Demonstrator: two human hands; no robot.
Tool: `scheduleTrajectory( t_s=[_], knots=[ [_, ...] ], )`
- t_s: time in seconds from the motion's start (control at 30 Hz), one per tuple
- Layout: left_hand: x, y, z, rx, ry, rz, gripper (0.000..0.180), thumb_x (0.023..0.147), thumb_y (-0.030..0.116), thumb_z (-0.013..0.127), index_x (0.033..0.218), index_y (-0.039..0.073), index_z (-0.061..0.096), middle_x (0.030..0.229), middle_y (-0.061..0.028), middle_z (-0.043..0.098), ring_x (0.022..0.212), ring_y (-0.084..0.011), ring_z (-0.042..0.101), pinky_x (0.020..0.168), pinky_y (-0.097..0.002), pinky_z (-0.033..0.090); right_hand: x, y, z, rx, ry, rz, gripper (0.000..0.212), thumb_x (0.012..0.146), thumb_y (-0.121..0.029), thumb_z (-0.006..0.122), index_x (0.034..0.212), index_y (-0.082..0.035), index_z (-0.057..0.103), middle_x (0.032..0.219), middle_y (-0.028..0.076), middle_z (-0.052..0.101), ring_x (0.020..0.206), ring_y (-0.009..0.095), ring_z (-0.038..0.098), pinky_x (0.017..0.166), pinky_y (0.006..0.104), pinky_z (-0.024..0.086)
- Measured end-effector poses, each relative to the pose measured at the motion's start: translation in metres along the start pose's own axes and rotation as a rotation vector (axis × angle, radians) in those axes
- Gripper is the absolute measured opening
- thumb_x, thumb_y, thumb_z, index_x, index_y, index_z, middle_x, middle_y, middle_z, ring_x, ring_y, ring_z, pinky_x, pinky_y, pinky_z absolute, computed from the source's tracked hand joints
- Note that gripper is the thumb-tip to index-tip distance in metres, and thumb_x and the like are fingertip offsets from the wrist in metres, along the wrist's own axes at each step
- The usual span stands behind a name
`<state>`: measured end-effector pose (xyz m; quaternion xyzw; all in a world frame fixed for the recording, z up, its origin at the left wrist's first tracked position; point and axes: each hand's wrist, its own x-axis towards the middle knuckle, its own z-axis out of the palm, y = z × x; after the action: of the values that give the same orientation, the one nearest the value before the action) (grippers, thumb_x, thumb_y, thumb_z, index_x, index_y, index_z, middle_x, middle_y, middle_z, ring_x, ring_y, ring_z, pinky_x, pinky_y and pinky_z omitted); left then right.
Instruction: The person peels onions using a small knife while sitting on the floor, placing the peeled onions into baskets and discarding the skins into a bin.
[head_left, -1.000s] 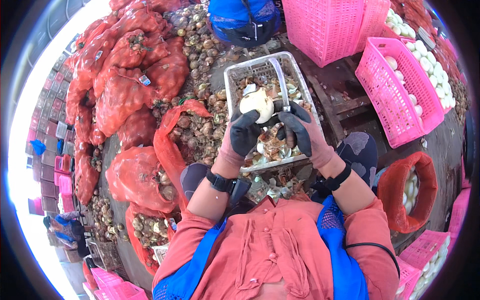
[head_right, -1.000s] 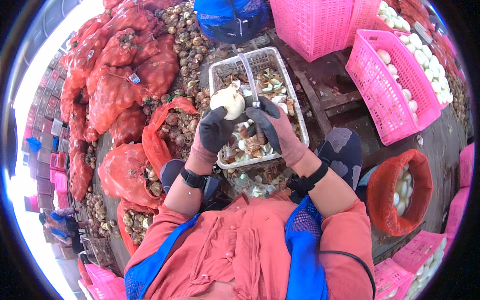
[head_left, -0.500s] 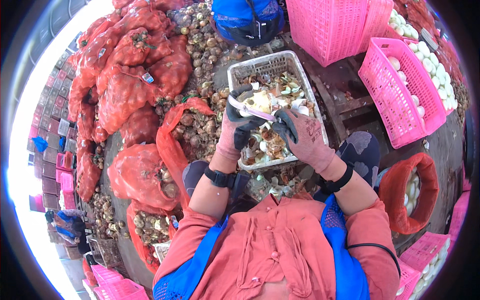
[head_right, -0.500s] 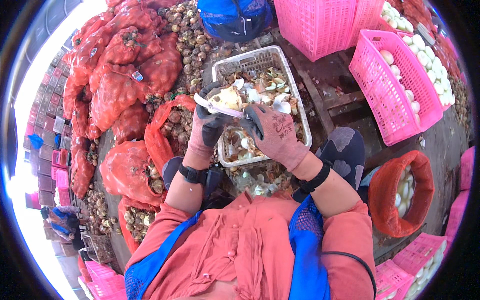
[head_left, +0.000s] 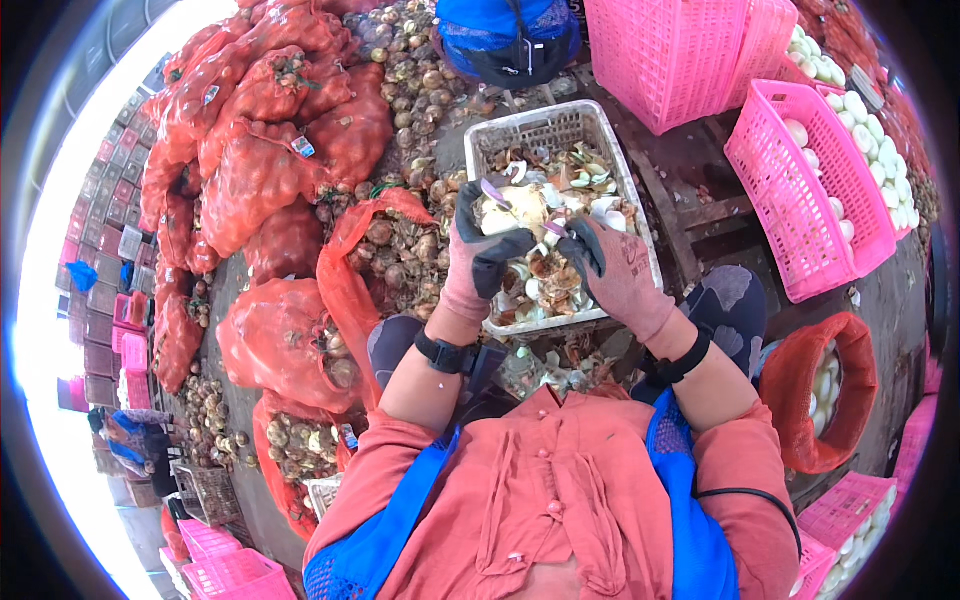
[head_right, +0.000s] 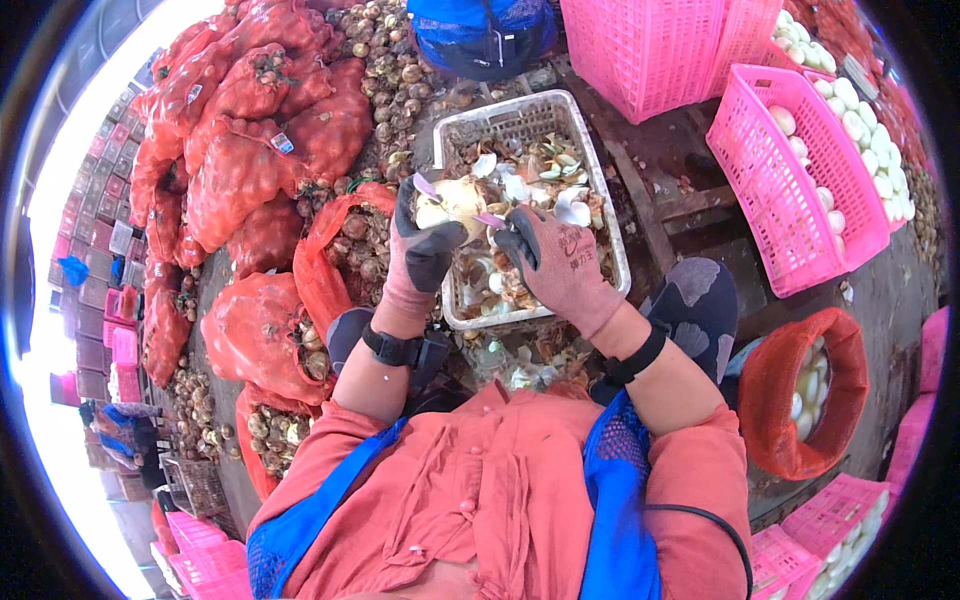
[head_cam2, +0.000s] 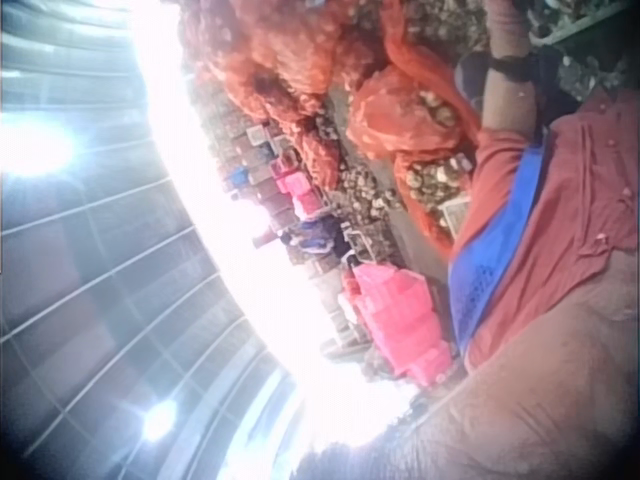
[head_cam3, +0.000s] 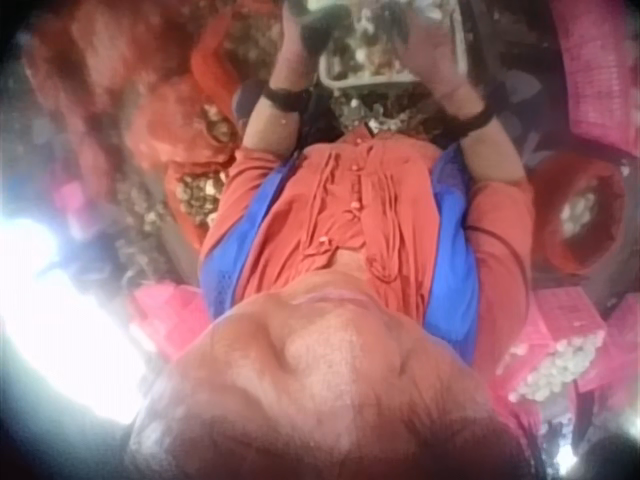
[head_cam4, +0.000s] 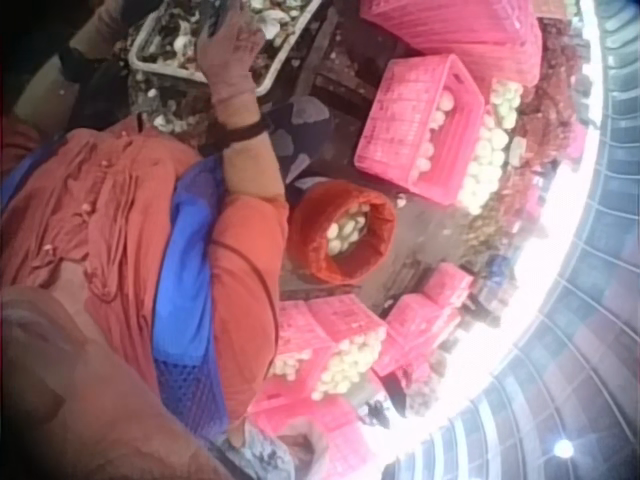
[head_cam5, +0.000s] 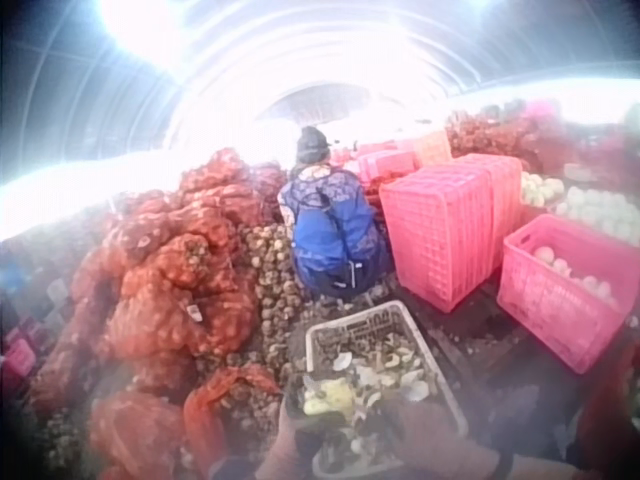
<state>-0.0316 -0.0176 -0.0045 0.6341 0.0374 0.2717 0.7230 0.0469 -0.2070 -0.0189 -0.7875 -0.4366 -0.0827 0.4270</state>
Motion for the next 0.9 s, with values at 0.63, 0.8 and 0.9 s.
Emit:
scheduleTrajectory(
  t_s=[0.63, 0.8, 0.9],
  knots=[
    [-0.001, -0.007, -0.01, -0.631, -0.286, -0.355, 0.072, 0.068, 0.002, 0.069, 0.136, -0.006, 0.046, 0.126, -0.0175, 0.061, 0.113, -0.0276, 0.063, 0.097, -0.0389, 0.053, 0.011, 0.006, -0.023, 0.415, -0.331, 0.212, 0.05, 0.094, -0.015, 0.061, 0.142, -0.007, 0.048, 0.118, 0.012, 0.067, 0.098, 0.015, 0.065, 0.084, 0.0268, 0.05],
    [-0.004, -0.003, 0.002, -0.595, -0.248, -0.324, 0.071, 0.071, 0.007, 0.068, 0.138, -0.001, 0.046, 0.126, -0.0132, 0.061, 0.116, -0.0258, 0.061, 0.099, -0.0348, 0.05, 0.012, 0.003, -0.015, 1.056, -0.373, 0.63, 0.048, 0.095, -0.016, 0.063, 0.139, -0.001, 0.051, 0.103, 0.0, 0.063, 0.082, 0.004, 0.054, 0.071, 0.0198, 0.046],
    [-0.008, -0.004, 0.018, -0.264, -0.2, -0.225, 0.066, 0.076, 0.017, 0.067, 0.136, 0.0, 0.047, 0.123, -0.0122, 0.062, 0.114, -0.0244, 0.061, 0.098, -0.034, 0.05, 0.015, -0.007, -0.005, 1.031, -0.089, 0.527, 0.031, 0.093, -0.028, 0.066, 0.112, -0.003, 0.061, 0.081, 0.0, 0.061, 0.063, 0.007, 0.055, 0.055, 0.0201, 0.043]
  ],
)
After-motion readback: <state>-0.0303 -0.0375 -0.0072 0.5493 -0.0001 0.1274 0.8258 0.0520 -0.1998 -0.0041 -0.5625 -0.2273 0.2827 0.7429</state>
